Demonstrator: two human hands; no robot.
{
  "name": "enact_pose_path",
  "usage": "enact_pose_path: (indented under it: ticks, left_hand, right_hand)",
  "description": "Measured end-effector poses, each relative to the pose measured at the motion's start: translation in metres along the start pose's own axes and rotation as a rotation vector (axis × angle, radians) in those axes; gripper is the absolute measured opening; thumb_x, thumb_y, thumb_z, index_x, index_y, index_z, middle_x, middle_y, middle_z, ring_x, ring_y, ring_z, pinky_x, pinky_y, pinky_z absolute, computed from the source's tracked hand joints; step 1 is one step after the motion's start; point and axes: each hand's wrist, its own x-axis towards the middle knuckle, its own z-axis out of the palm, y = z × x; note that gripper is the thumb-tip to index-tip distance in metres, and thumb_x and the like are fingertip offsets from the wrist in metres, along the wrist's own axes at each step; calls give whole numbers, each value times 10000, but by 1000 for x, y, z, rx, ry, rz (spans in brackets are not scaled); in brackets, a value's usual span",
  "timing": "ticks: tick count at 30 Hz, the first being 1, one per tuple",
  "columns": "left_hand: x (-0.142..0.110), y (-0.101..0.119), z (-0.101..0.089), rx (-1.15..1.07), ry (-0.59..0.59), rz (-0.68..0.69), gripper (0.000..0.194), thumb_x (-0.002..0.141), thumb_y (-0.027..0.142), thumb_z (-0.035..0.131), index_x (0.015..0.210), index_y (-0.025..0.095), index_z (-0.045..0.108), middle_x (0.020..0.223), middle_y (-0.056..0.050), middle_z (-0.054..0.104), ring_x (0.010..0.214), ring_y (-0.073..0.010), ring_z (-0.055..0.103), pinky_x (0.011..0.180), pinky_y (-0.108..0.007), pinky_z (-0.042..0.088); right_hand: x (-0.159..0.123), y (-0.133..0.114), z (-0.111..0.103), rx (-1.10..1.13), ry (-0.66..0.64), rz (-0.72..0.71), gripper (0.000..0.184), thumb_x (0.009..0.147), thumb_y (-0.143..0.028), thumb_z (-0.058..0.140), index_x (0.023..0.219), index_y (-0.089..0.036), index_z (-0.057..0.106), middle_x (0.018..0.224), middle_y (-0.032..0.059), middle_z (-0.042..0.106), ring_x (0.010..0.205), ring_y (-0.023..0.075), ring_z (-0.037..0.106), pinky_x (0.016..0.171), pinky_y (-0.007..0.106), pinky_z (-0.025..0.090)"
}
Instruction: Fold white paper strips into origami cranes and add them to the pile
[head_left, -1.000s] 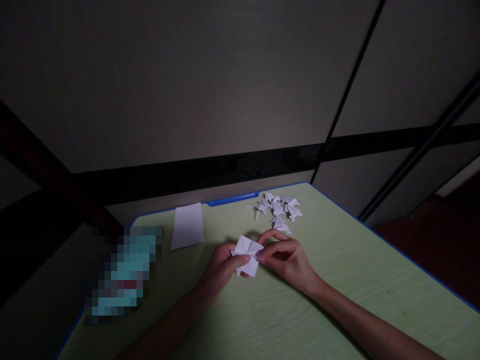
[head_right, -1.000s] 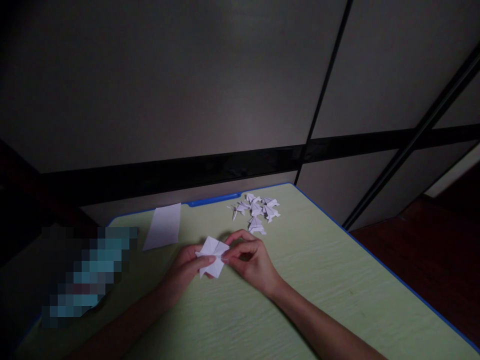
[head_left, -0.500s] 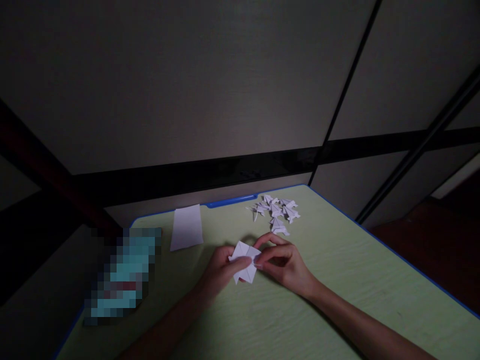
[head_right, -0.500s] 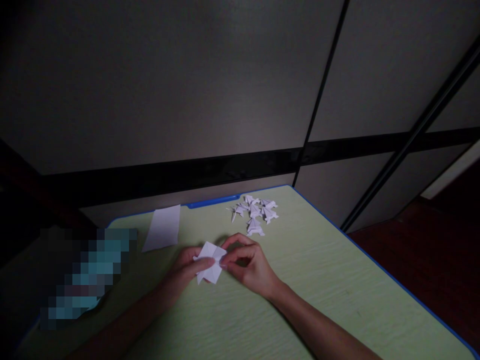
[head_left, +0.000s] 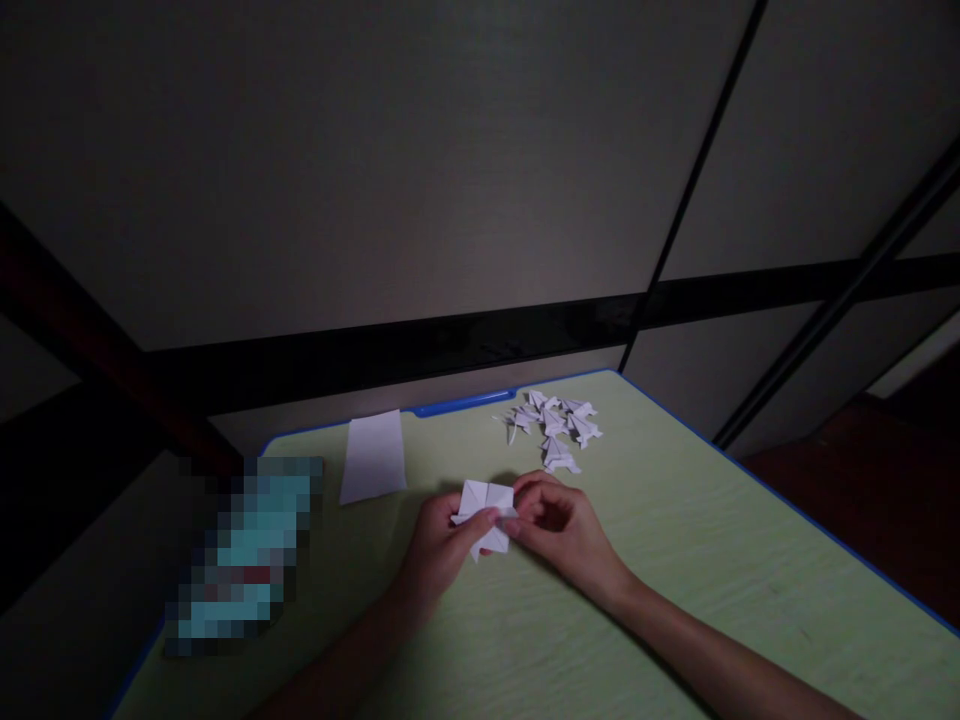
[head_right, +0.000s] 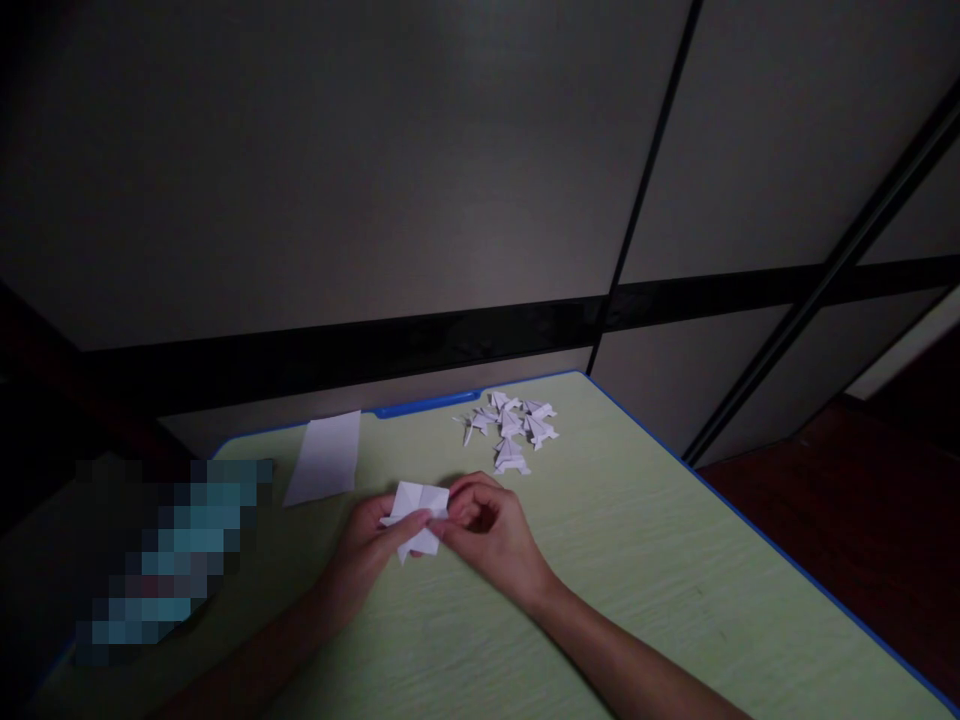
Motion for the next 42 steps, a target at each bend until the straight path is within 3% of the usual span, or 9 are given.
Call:
enact_pose_path:
  ticks: [12, 18, 23, 28, 36, 42]
  left_hand:
    - [0, 2, -1, -39, -83, -26, 225, 547, 272, 628, 662, 80, 648, 477, -11, 587, 421, -97, 478, 406, -190, 363]
    - [-2, 0, -1, 11, -26, 24, 175, 531, 244, 638, 627, 97, 647, 508, -5, 606, 444, -108, 498, 413, -183, 349]
    - [-2, -2, -2, 4, -53, 37, 191, 541, 250, 635, 650, 94, 643, 537, -16, 619, 466, -121, 515, 422, -187, 358]
    - [-2, -4, -3, 27, -31, 35, 183, 543, 247, 635, 653, 100, 635, 549, -15, 622, 476, -125, 521, 433, -192, 374]
    - [-7, -2, 0, 19, -112, 12, 172, 548, 270, 618, 590, 103, 623, 513, -25, 626, 454, -135, 531, 425, -204, 374]
    - [-9, -1, -1, 22, -109, 41, 153, 530, 243, 625, 600, 108, 637, 516, -7, 617, 449, -116, 505, 429, -196, 356]
  right_hand:
    - [0, 0, -2, 84, 40, 67, 98, 611, -118, 564, 515, -137, 557, 643, 4, 530, 542, 83, 434, 497, 198, 326]
    - [-2, 0, 0, 169, 44, 135, 96, 567, -124, 597, 485, -136, 548, 578, -5, 546, 524, 86, 443, 482, 194, 326]
    - [-1, 1, 1, 206, 49, 157, 124, 554, -174, 627, 481, -134, 534, 555, -11, 540, 524, 88, 450, 484, 194, 327]
    - [0, -1, 2, 118, 38, 202, 169, 543, -209, 641, 506, -132, 495, 484, -47, 477, 442, 56, 379, 434, 177, 277]
    - [-2, 3, 2, 1, -186, 211, 272, 668, -363, 524, 526, -145, 444, 444, -53, 434, 381, 47, 344, 387, 170, 247]
    - [-6, 5, -1, 53, -200, 196, 343, 667, -403, 517, 467, -153, 394, 409, -73, 315, 378, 45, 243, 370, 187, 155]
